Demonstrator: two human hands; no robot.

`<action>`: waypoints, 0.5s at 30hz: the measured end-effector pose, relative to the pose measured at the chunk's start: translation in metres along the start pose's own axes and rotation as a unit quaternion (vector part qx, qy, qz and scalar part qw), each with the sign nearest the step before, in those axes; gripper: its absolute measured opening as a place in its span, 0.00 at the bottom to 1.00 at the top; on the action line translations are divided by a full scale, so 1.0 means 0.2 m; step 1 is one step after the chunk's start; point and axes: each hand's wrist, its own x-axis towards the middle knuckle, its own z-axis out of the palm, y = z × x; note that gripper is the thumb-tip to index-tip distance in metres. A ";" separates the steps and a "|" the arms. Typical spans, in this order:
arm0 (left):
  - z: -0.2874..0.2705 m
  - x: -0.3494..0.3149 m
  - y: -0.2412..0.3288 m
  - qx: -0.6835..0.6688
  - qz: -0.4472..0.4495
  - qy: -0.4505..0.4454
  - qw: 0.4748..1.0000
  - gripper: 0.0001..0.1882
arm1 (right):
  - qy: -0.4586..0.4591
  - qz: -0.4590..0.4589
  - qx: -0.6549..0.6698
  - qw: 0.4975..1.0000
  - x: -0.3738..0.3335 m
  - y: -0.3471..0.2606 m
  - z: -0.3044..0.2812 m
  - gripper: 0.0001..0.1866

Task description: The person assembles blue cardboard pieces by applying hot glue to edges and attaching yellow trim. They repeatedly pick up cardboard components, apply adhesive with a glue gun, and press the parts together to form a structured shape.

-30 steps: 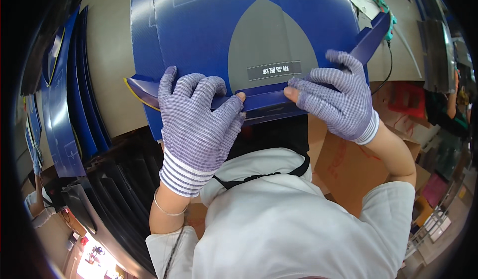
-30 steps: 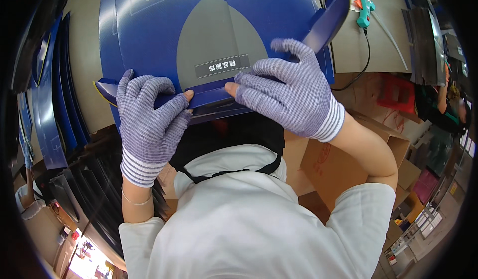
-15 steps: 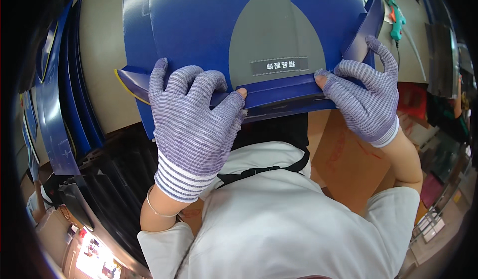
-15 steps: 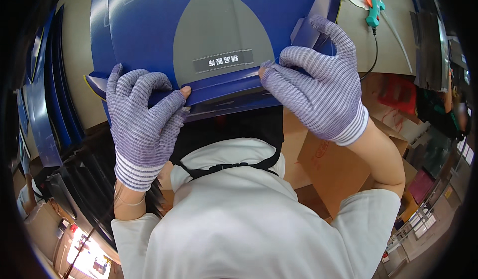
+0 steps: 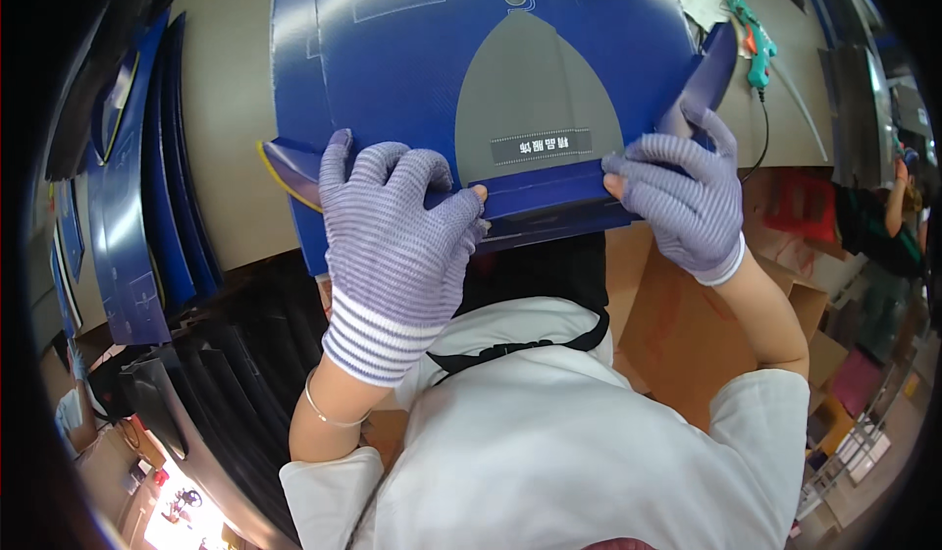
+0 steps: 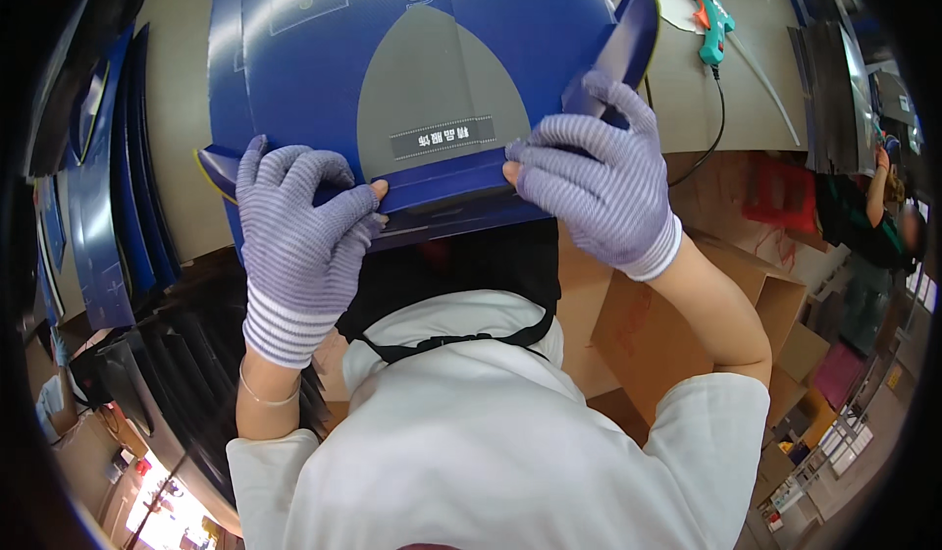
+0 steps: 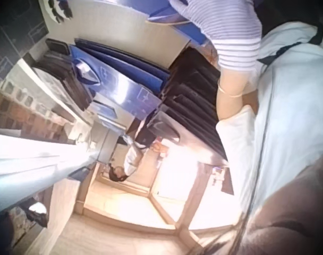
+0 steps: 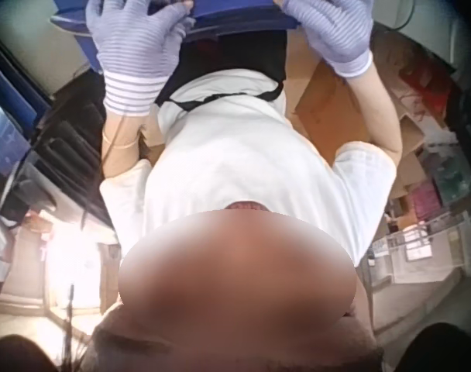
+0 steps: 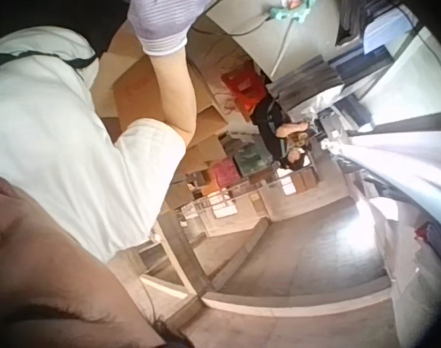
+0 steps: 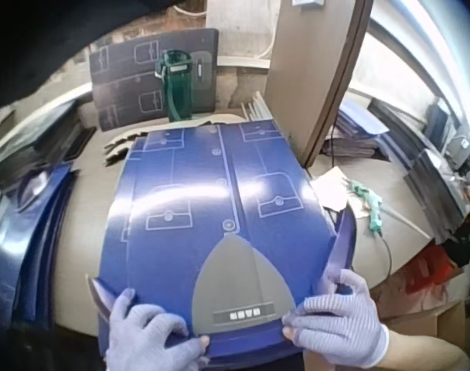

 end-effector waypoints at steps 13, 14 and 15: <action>0.09 -0.99 0.06 -0.403 -0.175 -0.211 0.873 0.10 | -0.277 0.205 0.490 0.801 -0.51 -0.56 0.17 0.06; 0.17 -1.03 0.08 -0.400 -0.165 -0.192 0.881 0.10 | -0.293 0.165 0.456 0.824 -0.50 -0.61 0.22 0.07; 0.21 -1.05 0.10 -0.397 -0.159 -0.177 0.886 0.10 | -0.309 0.141 0.454 0.824 -0.48 -0.65 0.27 0.08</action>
